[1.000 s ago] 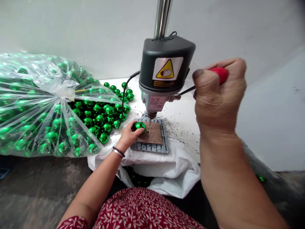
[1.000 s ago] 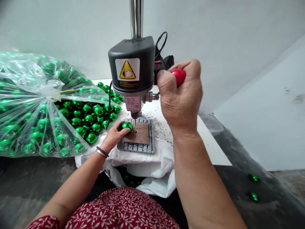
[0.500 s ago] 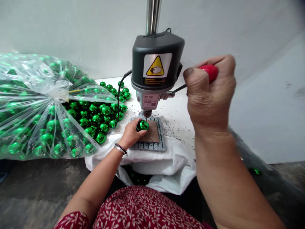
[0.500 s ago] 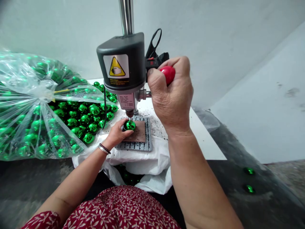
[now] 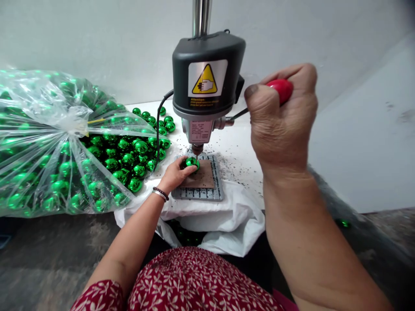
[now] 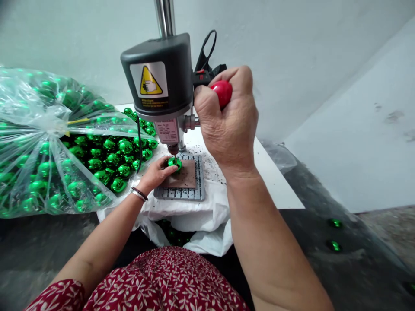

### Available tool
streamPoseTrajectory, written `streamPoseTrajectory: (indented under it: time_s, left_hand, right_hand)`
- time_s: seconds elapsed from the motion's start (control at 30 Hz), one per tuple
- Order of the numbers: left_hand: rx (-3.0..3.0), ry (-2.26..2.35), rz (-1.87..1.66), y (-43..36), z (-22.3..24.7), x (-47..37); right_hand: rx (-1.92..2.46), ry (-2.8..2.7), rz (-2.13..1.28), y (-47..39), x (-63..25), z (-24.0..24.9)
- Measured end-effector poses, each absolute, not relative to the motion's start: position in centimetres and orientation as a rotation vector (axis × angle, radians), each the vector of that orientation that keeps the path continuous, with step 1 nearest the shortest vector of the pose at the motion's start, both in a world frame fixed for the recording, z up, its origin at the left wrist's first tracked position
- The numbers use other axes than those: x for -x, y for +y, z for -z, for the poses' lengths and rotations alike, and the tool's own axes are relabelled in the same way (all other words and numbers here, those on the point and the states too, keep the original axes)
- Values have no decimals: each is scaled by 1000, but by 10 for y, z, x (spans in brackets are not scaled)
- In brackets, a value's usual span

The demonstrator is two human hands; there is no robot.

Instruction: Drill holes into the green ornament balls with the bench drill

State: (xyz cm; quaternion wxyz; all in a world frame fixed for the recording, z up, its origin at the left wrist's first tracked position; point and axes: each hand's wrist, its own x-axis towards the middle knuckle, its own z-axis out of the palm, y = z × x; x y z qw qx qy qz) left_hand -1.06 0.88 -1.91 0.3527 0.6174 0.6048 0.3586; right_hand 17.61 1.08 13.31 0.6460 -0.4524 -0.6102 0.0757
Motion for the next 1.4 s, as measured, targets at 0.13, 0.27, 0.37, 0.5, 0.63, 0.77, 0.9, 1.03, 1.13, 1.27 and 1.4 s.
streamPoseTrajectory:
  time_s: [0.13,0.27,0.37,0.5,0.63,0.77,0.9,1.03,1.13,1.27,1.4]
  left_hand:
    - [-1593,1465,-910,18,20,18]
    - [-1560,1420,-940,18,22,20]
    - [-1539,1439,-932,16,22,20]
    - [-1604,1509,-868,12,17,17]
    - [-1754,1659,-823,6,14,6]
    - [-1824,1718,-852,0,17,-3]
    - [-1824,1729,-839,-1,24,-4]
    - [-1819,1729,-864,-1,29,-2]
    - [-1808,1724,-855,-2,30,-2]
    - [-1792,1714,-845,-2,31,-2]
    - [-1784,1681,-893,-2,33,-1]
  right_hand:
    - [1043,-1396,-162,10,-176,-135]
    - [1054,-1403,-152,9,-176,-137]
    - [1069,-1379,-178,9,-175,-137]
    - [1042,-1361,-198,9,-175,-137]
    - [1004,-1373,-172,9,-177,-135]
    - [1018,-1371,-185,7,-176,-134]
    - [1028,-1374,-169,6,-176,-133]
    - [1018,-1412,-92,3,-179,-127]
    - [1039,-1430,-20,-2,-181,-121]
    - [1102,-1421,9,-7,-182,-119]
    - [1097,-1433,8,-6,-182,-121]
